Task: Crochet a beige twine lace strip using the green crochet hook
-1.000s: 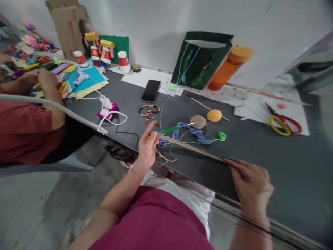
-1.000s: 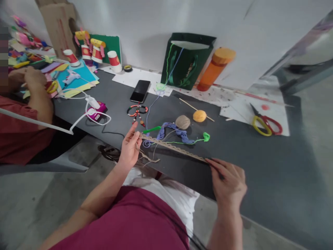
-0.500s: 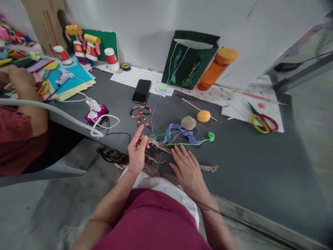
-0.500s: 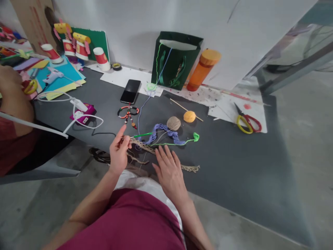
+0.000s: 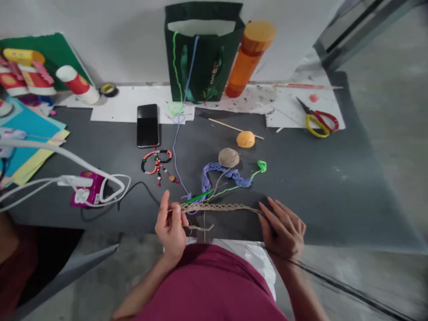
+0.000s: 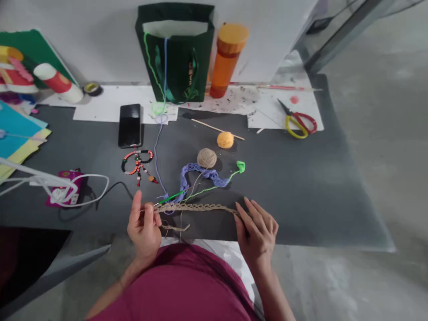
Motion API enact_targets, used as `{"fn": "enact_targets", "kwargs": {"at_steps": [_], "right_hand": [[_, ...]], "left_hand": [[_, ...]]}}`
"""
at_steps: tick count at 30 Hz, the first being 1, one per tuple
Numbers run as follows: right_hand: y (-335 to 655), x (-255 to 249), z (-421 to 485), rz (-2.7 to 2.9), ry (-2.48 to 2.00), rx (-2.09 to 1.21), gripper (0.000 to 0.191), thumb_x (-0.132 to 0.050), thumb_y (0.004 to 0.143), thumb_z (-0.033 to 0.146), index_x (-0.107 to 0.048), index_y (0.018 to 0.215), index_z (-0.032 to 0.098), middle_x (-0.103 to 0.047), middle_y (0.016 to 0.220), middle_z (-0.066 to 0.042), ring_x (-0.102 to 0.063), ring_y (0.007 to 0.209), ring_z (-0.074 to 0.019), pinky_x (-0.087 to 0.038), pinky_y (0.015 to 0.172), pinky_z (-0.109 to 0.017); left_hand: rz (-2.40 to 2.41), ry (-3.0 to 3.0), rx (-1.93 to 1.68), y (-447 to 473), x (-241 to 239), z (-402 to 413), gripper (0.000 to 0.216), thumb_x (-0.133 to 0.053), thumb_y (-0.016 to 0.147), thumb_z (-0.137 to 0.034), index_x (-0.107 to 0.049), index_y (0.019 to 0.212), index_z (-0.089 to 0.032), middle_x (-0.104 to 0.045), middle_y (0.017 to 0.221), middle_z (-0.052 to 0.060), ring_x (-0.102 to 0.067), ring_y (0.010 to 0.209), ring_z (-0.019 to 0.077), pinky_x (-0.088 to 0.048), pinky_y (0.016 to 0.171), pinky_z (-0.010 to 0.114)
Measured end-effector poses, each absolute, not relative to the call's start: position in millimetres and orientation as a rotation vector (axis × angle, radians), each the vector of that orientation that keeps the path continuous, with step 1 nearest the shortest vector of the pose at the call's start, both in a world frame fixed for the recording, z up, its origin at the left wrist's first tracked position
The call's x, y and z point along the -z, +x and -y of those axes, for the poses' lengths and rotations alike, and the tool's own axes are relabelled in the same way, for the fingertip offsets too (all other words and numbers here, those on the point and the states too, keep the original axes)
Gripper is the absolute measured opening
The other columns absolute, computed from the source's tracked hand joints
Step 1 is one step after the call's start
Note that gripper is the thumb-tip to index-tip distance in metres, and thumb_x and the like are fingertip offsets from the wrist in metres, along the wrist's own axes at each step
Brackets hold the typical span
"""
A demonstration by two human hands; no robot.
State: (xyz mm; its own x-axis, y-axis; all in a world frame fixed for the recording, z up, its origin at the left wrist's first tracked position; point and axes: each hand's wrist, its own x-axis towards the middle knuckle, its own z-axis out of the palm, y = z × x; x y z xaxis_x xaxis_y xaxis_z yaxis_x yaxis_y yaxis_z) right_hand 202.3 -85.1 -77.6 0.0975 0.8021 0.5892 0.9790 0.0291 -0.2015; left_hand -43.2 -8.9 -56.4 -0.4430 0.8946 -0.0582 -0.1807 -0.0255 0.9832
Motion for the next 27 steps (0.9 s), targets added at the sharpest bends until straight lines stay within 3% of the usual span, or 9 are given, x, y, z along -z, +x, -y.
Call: {"fn": "enact_targets", "kwargs": {"at_steps": [4, 9, 22, 27], "right_hand": [[196, 74, 81, 1.670, -1.882, 0.318, 0.016, -0.070, 0.099, 0.020, -0.075, 0.114, 0.024, -0.082, 0.120, -0.013, -0.076, 0.113, -0.0341, -0.051, 0.094, -0.047], [198, 62, 78, 1.586, -1.852, 0.159, 0.006, -0.068, 0.099, 0.021, -0.072, 0.098, 0.024, -0.080, 0.117, -0.012, -0.072, 0.119, -0.0358, -0.052, 0.092, -0.049], [187, 42, 34, 1.810, -1.130, -0.416, 0.031, -0.065, 0.098, 0.011, -0.075, 0.121, 0.028, -0.082, 0.114, -0.009, -0.077, 0.105, -0.0249, -0.064, 0.090, -0.041], [160, 40, 41, 1.623, -1.133, -0.650, 0.044, -0.069, 0.099, 0.033, -0.066, 0.143, 0.027, -0.076, 0.135, -0.014, -0.071, 0.125, -0.0301, -0.062, 0.103, -0.047]], "left_hand": [[-1.364, 0.896, -1.552, -46, 56, 7, 0.038, -0.082, 0.090, -0.038, -0.079, 0.127, -0.032, -0.070, 0.074, -0.005, -0.053, 0.045, 0.0038, -0.046, 0.046, 0.016], [-1.455, 0.985, -1.564, -44, 53, 5, 0.043, -0.081, 0.088, -0.041, -0.078, 0.129, -0.025, -0.070, 0.074, -0.004, -0.054, 0.046, 0.0056, -0.048, 0.046, 0.018], [-1.451, 0.944, -1.764, -33, 53, 8, 0.041, -0.086, 0.080, -0.045, -0.083, 0.114, -0.022, -0.070, 0.069, -0.004, -0.055, 0.044, 0.0058, -0.045, 0.045, 0.019], [-1.311, 0.901, -1.665, -15, 44, 22, 0.051, -0.086, 0.079, -0.055, -0.083, 0.118, -0.022, -0.064, 0.065, -0.004, -0.047, 0.040, 0.0043, -0.038, 0.041, 0.019]]}}
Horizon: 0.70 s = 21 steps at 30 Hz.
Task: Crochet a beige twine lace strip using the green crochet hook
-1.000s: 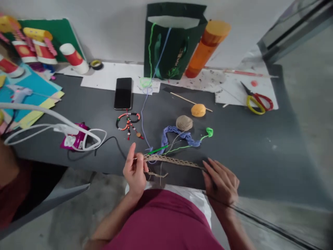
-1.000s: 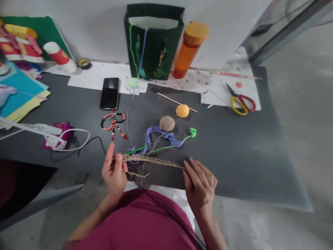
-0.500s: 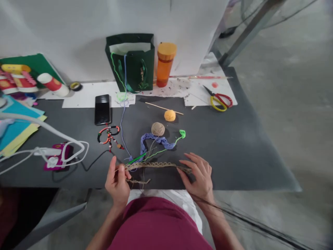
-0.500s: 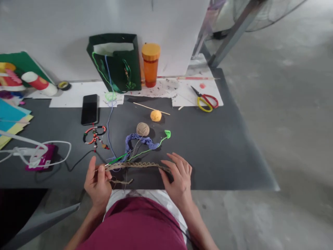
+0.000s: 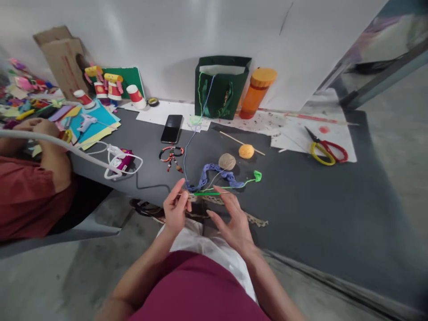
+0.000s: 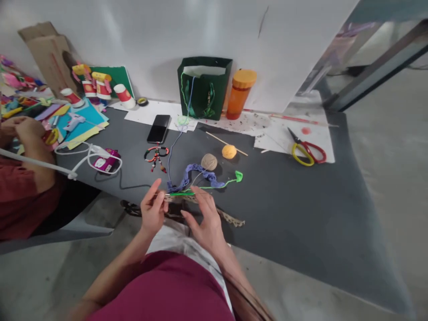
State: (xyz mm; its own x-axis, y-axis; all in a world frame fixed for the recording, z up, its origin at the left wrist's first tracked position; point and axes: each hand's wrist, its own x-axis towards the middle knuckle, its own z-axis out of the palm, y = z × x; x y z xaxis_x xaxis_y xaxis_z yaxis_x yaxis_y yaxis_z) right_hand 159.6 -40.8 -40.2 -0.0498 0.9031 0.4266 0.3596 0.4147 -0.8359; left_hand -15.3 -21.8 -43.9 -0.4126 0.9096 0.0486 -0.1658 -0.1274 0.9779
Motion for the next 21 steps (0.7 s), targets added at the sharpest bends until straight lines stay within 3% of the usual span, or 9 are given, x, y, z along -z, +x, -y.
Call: {"fn": "enact_targets", "kwargs": {"at_steps": [3, 8, 14, 18, 21], "right_hand": [[144, 32, 54, 1.475, -1.005, -0.875, 0.042, -0.071, 0.098, 0.048, -0.071, 0.135, 0.027, -0.079, 0.126, -0.012, -0.074, 0.117, -0.0285, -0.062, 0.101, -0.045], [124, 17, 90, 1.166, -0.917, -0.923, 0.010, -0.073, 0.098, 0.037, -0.080, 0.100, 0.029, -0.076, 0.087, -0.002, -0.072, 0.081, -0.0178, -0.061, 0.069, -0.029], [117, 12, 111, 0.986, -0.935, -1.020, 0.005, -0.079, 0.094, 0.030, -0.082, 0.095, 0.027, -0.081, 0.092, -0.003, -0.062, 0.052, -0.0097, -0.053, 0.044, -0.023], [120, 17, 108, 0.838, -1.023, -1.076, 0.011, -0.084, 0.090, 0.035, -0.081, 0.092, 0.024, -0.086, 0.086, -0.004, -0.064, 0.048, -0.0111, -0.046, 0.037, -0.020], [122, 20, 104, 0.802, -1.040, -1.088, 0.012, -0.083, 0.091, 0.036, -0.080, 0.092, 0.025, -0.086, 0.088, -0.004, -0.068, 0.052, -0.0123, -0.047, 0.039, -0.020]], "left_hand": [[-1.091, 0.772, -1.516, -6, 31, 41, 0.049, -0.090, 0.078, -0.051, -0.083, 0.120, -0.026, -0.064, 0.066, -0.005, -0.041, 0.040, 0.0024, -0.034, 0.039, 0.018], [-0.882, 0.823, -1.292, -13, 10, 72, 0.046, -0.088, 0.083, -0.047, -0.081, 0.124, -0.029, -0.064, 0.069, -0.005, -0.044, 0.044, 0.0028, -0.036, 0.042, 0.017], [-0.914, 0.847, -1.174, -17, 5, 86, 0.051, -0.083, 0.087, -0.048, -0.077, 0.133, -0.026, -0.059, 0.068, -0.006, -0.043, 0.046, 0.0039, -0.034, 0.044, 0.019], [-0.920, 0.772, -1.153, -14, 8, 81, 0.059, -0.077, 0.089, -0.058, -0.075, 0.136, -0.022, -0.061, 0.072, -0.003, -0.044, 0.051, 0.0069, -0.038, 0.048, 0.022], [-0.921, 0.757, -1.101, -13, 10, 76, 0.062, -0.086, 0.082, -0.048, -0.074, 0.137, -0.024, -0.066, 0.083, -0.001, -0.052, 0.063, 0.0086, -0.046, 0.059, 0.022]]}}
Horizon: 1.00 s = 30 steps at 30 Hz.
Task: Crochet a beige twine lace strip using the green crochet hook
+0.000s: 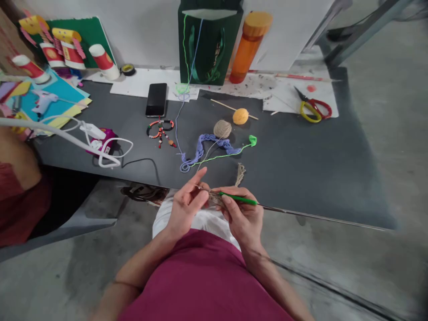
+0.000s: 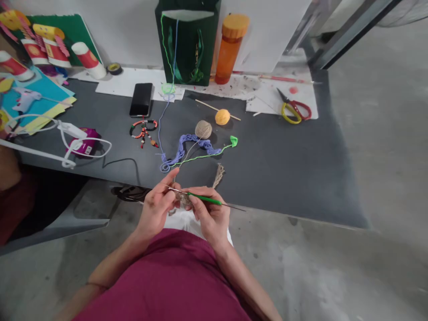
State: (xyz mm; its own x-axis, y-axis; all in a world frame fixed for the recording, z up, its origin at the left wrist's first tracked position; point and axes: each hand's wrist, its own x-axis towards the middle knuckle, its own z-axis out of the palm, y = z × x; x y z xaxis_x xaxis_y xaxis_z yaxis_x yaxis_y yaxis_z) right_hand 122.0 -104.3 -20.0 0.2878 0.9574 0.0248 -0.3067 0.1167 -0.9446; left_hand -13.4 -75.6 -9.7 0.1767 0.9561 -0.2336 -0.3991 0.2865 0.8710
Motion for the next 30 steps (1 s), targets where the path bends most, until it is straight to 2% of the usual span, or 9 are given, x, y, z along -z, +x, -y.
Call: {"fn": "enact_targets", "kwargs": {"at_steps": [4, 9, 11, 15, 18, 22, 26, 28, 30], "right_hand": [[125, 22, 102, 0.813, -1.024, -1.069, 0.008, -0.081, 0.093, 0.034, -0.081, 0.094, 0.026, -0.084, 0.089, -0.004, -0.069, 0.055, -0.0122, -0.055, 0.047, -0.023], [126, 23, 105, 0.802, -1.029, -1.107, 0.009, -0.082, 0.091, 0.035, -0.081, 0.092, 0.025, -0.085, 0.092, -0.005, -0.071, 0.060, -0.0144, -0.061, 0.054, -0.028], [126, 24, 108, 0.765, -1.041, -1.153, 0.014, -0.084, 0.090, 0.038, -0.081, 0.091, 0.024, -0.086, 0.092, -0.006, -0.070, 0.056, -0.0138, -0.058, 0.048, -0.026], [126, 26, 112, 0.703, -1.048, -1.199, 0.020, -0.086, 0.087, 0.041, -0.079, 0.088, 0.022, -0.086, 0.085, -0.005, -0.061, 0.045, -0.0095, -0.043, 0.035, -0.020], [128, 24, 113, 0.740, -1.042, -1.180, 0.020, -0.085, 0.088, 0.041, -0.077, 0.087, 0.023, -0.086, 0.087, -0.005, -0.061, 0.045, -0.0095, -0.044, 0.036, -0.020], [131, 23, 115, 1.037, -1.063, -0.945, 0.004, -0.076, 0.096, 0.028, -0.079, 0.098, 0.026, -0.086, 0.098, -0.004, -0.074, 0.061, -0.0150, -0.059, 0.050, -0.027], [127, 28, 118, 1.335, -1.098, -0.503, 0.032, -0.076, 0.091, 0.009, -0.081, 0.110, 0.034, -0.086, 0.107, -0.003, -0.081, 0.086, -0.0213, -0.067, 0.073, -0.037], [122, 32, 119, 1.216, -1.095, -0.547, 0.028, -0.076, 0.092, 0.012, -0.082, 0.108, 0.034, -0.086, 0.104, -0.003, -0.081, 0.087, -0.0213, -0.067, 0.073, -0.037], [117, 35, 120, 1.009, -1.095, -0.719, 0.014, -0.076, 0.095, 0.021, -0.083, 0.101, 0.031, -0.085, 0.097, -0.003, -0.080, 0.084, -0.0206, -0.064, 0.065, -0.033]], "left_hand": [[-0.939, 0.764, -1.060, -11, 11, 72, 0.064, -0.090, 0.078, -0.030, -0.072, 0.140, -0.026, -0.067, 0.087, -0.002, -0.058, 0.076, 0.0101, -0.052, 0.076, 0.024], [-0.899, 0.746, -0.962, -11, 9, 75, 0.070, -0.089, 0.079, -0.026, -0.068, 0.145, -0.026, -0.068, 0.083, -0.003, -0.062, 0.076, 0.0121, -0.055, 0.076, 0.028], [-0.880, 0.727, -0.935, -13, 10, 77, 0.075, -0.090, 0.077, -0.025, -0.065, 0.148, -0.028, -0.069, 0.084, -0.003, -0.062, 0.074, 0.0119, -0.055, 0.075, 0.028], [-0.850, 0.698, -0.935, -17, 11, 81, 0.073, -0.092, 0.077, -0.029, -0.068, 0.145, -0.027, -0.074, 0.092, 0.000, -0.066, 0.082, 0.0134, -0.056, 0.080, 0.029], [-0.871, 0.675, -0.963, -15, 12, 83, 0.064, -0.090, 0.079, -0.034, -0.071, 0.140, -0.024, -0.075, 0.093, 0.001, -0.068, 0.085, 0.0143, -0.056, 0.084, 0.029], [-0.884, 0.624, -1.019, -9, 14, 85, 0.068, -0.094, 0.074, -0.025, -0.072, 0.139, -0.026, -0.073, 0.086, -0.003, -0.068, 0.080, 0.0111, -0.056, 0.082, 0.027], [-0.838, 0.486, -0.999, -7, 12, 85, 0.068, -0.095, 0.073, -0.023, -0.072, 0.137, -0.025, -0.067, 0.075, -0.007, -0.064, 0.071, 0.0084, -0.054, 0.077, 0.024], [-0.813, 0.398, -0.940, -8, 10, 84, 0.067, -0.096, 0.072, -0.023, -0.073, 0.135, -0.023, -0.066, 0.071, -0.008, -0.062, 0.068, 0.0081, -0.053, 0.074, 0.023], [-0.794, 0.331, -0.885, -10, 8, 82, 0.066, -0.097, 0.069, -0.023, -0.075, 0.132, -0.022, -0.067, 0.071, -0.007, -0.061, 0.067, 0.0080, -0.051, 0.071, 0.023]]}}
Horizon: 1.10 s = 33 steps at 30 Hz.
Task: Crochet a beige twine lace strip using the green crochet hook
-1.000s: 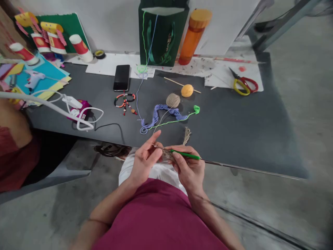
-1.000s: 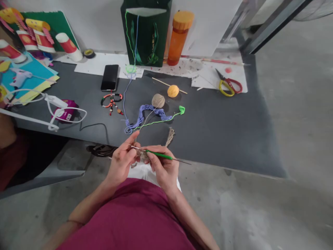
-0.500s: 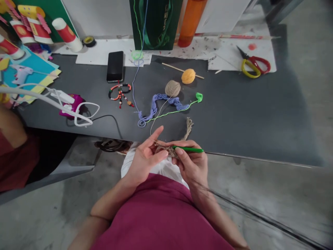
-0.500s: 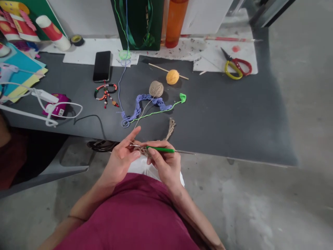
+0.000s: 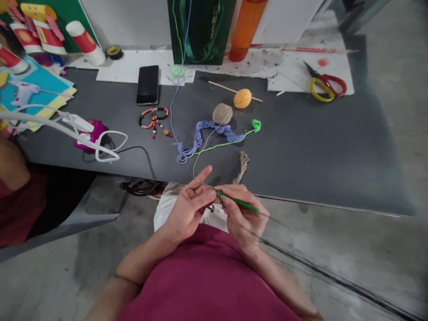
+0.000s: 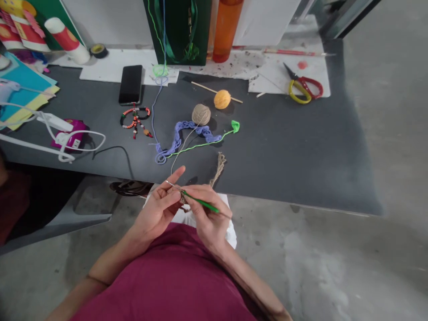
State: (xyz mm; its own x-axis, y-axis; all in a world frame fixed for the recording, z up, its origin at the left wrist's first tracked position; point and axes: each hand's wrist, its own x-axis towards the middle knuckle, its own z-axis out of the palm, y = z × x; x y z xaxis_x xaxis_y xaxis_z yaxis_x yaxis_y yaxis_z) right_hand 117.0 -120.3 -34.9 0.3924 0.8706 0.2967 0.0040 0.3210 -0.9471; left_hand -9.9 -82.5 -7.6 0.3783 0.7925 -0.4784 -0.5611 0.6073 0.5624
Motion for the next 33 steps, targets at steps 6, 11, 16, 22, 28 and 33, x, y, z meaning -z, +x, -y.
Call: {"fn": "enact_targets", "kwargs": {"at_steps": [6, 11, 16, 22, 28, 33], "right_hand": [[117, 33, 125, 0.825, -1.182, -0.831, 0.005, -0.073, 0.099, 0.030, -0.077, 0.099, 0.026, -0.084, 0.084, -0.001, -0.063, 0.046, -0.0112, -0.049, 0.040, -0.024], [123, 27, 127, 0.871, -1.223, -0.747, 0.007, -0.064, 0.105, 0.035, -0.068, 0.103, 0.029, -0.082, 0.079, 0.001, -0.067, 0.044, -0.0137, -0.050, 0.037, -0.024], [127, 20, 125, 0.680, -1.156, -0.996, 0.020, -0.070, 0.099, 0.049, -0.066, 0.100, 0.029, -0.079, 0.073, 0.000, -0.074, 0.055, -0.0186, -0.049, 0.038, -0.024], [124, 11, 118, 0.444, -1.023, -1.267, 0.030, -0.084, 0.085, 0.054, -0.072, 0.090, 0.027, -0.072, 0.059, 0.005, -0.069, 0.049, -0.0169, -0.043, 0.034, -0.021], [115, 14, 117, 0.616, -0.974, -1.133, 0.021, -0.086, 0.086, 0.047, -0.076, 0.086, 0.028, -0.081, 0.070, 0.003, -0.060, 0.041, -0.0106, -0.040, 0.033, -0.018], [121, 16, 120, 1.042, -0.981, -0.787, 0.012, -0.073, 0.098, 0.021, -0.079, 0.103, 0.030, -0.088, 0.096, -0.002, -0.075, 0.060, -0.0149, -0.059, 0.051, -0.025]], "left_hand": [[-0.816, 0.306, -0.826, -13, 6, 81, 0.071, -0.100, 0.065, -0.025, -0.076, 0.132, -0.025, -0.073, 0.079, -0.004, -0.063, 0.071, 0.0092, -0.050, 0.071, 0.024], [-0.804, 0.322, -0.850, -13, 6, 80, 0.064, -0.100, 0.066, -0.021, -0.079, 0.127, -0.025, -0.070, 0.074, -0.005, -0.063, 0.072, 0.0077, -0.050, 0.076, 0.022], [-0.762, 0.341, -0.790, -17, 3, 81, 0.058, -0.096, 0.071, -0.019, -0.079, 0.126, -0.023, -0.076, 0.083, -0.002, -0.067, 0.076, 0.0101, -0.052, 0.080, 0.024], [-0.640, 0.345, -0.737, -17, -3, 84, 0.053, -0.096, 0.070, -0.021, -0.082, 0.121, -0.022, -0.084, 0.100, 0.005, -0.074, 0.090, 0.0159, -0.053, 0.092, 0.029], [-0.768, 0.467, -0.885, -11, -4, 87, 0.058, -0.098, 0.068, -0.022, -0.082, 0.124, -0.027, -0.078, 0.088, -0.002, -0.068, 0.083, 0.0119, -0.053, 0.088, 0.029], [-0.803, 0.497, -1.036, -7, -4, 92, 0.061, -0.097, 0.070, -0.024, -0.079, 0.128, -0.027, -0.075, 0.082, -0.004, -0.064, 0.075, 0.0092, -0.053, 0.080, 0.026]]}}
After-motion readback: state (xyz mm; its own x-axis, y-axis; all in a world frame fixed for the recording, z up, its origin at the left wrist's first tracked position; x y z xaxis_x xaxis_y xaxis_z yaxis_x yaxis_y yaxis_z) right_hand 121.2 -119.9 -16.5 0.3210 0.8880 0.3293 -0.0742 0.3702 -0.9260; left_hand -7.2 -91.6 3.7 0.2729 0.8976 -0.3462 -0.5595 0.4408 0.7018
